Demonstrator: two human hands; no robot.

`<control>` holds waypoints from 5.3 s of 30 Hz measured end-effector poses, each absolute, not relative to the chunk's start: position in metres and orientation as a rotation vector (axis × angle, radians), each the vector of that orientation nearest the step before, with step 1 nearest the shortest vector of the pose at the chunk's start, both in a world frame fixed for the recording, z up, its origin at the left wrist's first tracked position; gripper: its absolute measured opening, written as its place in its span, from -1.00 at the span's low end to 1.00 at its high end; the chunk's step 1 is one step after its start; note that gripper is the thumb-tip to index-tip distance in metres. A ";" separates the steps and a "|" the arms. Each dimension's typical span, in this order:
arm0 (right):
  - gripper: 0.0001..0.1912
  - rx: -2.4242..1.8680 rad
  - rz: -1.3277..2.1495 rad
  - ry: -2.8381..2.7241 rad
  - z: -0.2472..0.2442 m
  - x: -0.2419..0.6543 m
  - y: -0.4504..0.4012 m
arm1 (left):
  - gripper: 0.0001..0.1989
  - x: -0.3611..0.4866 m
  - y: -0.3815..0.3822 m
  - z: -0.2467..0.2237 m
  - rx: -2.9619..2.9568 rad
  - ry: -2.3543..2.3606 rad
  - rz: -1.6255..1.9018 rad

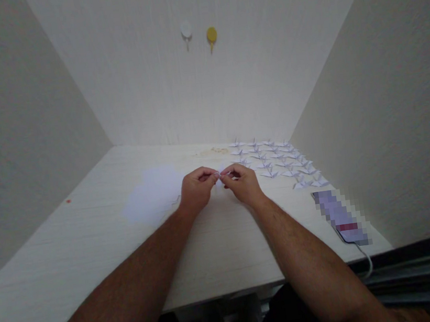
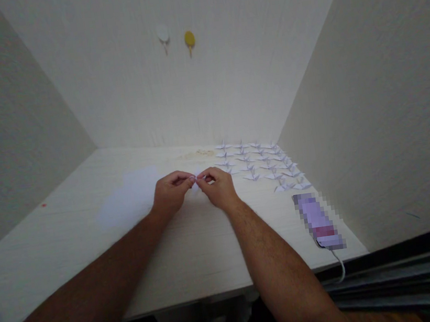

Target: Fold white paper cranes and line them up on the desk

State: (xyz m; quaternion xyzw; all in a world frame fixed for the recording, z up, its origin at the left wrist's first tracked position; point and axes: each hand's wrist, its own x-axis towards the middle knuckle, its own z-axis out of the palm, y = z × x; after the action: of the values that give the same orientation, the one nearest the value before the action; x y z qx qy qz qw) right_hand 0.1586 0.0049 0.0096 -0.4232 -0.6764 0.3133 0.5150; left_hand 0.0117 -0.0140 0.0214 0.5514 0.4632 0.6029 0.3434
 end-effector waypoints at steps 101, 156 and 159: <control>-0.71 -0.795 1.414 -1.471 0.016 0.174 0.010 | -0.93 -0.001 -0.011 0.027 0.642 0.599 1.217; -0.74 -0.757 1.561 -1.609 0.015 0.177 0.012 | -0.75 -0.006 -0.011 0.029 0.647 0.584 1.395; -0.80 -0.805 1.448 -1.691 0.013 0.175 0.013 | -0.80 -0.007 -0.010 0.027 0.841 0.598 1.374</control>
State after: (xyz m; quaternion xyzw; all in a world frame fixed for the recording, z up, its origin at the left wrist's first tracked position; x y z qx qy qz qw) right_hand 0.1750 0.0126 0.0129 -0.3149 -0.6614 0.5665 0.3773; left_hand -0.0067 -0.0097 0.0269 0.3708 0.2635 0.6056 0.6529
